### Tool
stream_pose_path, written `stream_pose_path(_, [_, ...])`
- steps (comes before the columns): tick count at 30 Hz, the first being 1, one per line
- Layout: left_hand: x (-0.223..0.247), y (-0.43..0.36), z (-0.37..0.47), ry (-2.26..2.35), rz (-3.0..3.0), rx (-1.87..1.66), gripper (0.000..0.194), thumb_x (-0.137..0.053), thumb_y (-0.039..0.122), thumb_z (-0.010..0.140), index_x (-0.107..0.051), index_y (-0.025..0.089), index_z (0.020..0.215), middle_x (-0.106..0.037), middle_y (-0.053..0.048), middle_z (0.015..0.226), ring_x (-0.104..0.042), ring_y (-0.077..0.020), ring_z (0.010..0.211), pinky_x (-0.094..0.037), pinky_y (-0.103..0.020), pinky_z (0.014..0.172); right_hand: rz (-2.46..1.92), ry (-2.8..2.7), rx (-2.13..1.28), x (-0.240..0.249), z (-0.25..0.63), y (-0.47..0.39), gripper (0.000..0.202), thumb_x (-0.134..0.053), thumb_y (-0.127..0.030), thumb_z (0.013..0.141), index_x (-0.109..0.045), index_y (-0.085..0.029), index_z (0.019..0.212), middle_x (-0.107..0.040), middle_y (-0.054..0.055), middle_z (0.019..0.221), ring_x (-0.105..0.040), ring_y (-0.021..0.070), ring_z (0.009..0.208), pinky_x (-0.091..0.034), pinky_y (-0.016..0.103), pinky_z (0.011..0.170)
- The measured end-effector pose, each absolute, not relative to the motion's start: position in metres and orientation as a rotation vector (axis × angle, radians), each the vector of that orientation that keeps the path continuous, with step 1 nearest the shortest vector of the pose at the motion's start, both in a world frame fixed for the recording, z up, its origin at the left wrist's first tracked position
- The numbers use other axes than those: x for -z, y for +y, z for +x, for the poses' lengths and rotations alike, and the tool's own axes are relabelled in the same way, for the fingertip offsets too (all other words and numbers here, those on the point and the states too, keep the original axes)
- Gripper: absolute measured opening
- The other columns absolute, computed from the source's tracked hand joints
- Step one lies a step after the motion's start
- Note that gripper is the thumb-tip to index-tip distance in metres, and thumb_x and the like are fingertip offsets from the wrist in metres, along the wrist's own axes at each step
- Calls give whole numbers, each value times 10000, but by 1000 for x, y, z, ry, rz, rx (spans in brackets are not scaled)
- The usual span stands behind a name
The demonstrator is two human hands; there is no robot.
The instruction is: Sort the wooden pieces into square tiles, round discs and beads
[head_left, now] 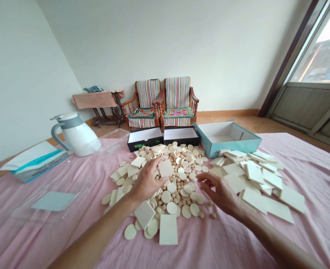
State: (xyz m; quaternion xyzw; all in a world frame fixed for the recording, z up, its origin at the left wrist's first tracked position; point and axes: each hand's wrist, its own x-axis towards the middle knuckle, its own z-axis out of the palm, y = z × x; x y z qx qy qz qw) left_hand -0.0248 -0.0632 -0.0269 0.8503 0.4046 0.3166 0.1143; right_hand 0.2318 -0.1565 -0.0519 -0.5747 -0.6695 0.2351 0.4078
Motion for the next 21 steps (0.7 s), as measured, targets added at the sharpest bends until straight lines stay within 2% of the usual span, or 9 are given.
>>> stream_pose_path(4, [29,-93,13,912,2526,-842,724,-704,228,735,-372,264,1377,-542,-89,1303,-514,-264,1198,-444,-433,1011,-1328,-1448,-979,46,210,-164,357,-495,-463,884,-577,-164,1062,-677,62,846,-661,168,723,-511,290,628])
stream_pose_path(9, [32,-110,37,754,2538,-773,768,-731,244,721,-354,273,1390,-556,-80,1276,-527,-254,1177,-458,-419,997,-1260,-1256,-1171,54,207,-162,453,-609,-523,783,-522,-154,1029,-642,14,692,-622,150,550,-474,258,491])
stream_pose_path(13, [27,-105,24,784,2571,-806,743,-697,381,772,-336,243,1406,-555,-107,1291,-522,-258,1193,-450,-429,1005,-1430,-1310,-833,57,245,-152,408,-574,-484,801,-527,-172,1059,-670,36,732,-634,173,579,-507,300,534])
stream_pose_path(17, [24,-77,-17,1068,2565,-913,483,-575,324,854,-467,228,1314,-574,-106,1273,-542,-250,1172,-443,-443,1004,-1829,-1243,-206,51,310,-144,413,-559,-470,771,-572,-205,1088,-688,48,759,-651,221,638,-481,332,570])
stream_pose_path(21, [29,-34,-76,1476,2443,-986,376,-557,376,830,-575,201,1163,-638,-79,1186,-584,-239,1116,-464,-398,970,-2021,-1126,77,48,361,-144,426,-502,-483,792,-585,-209,1107,-700,104,842,-660,290,789,-462,385,633])
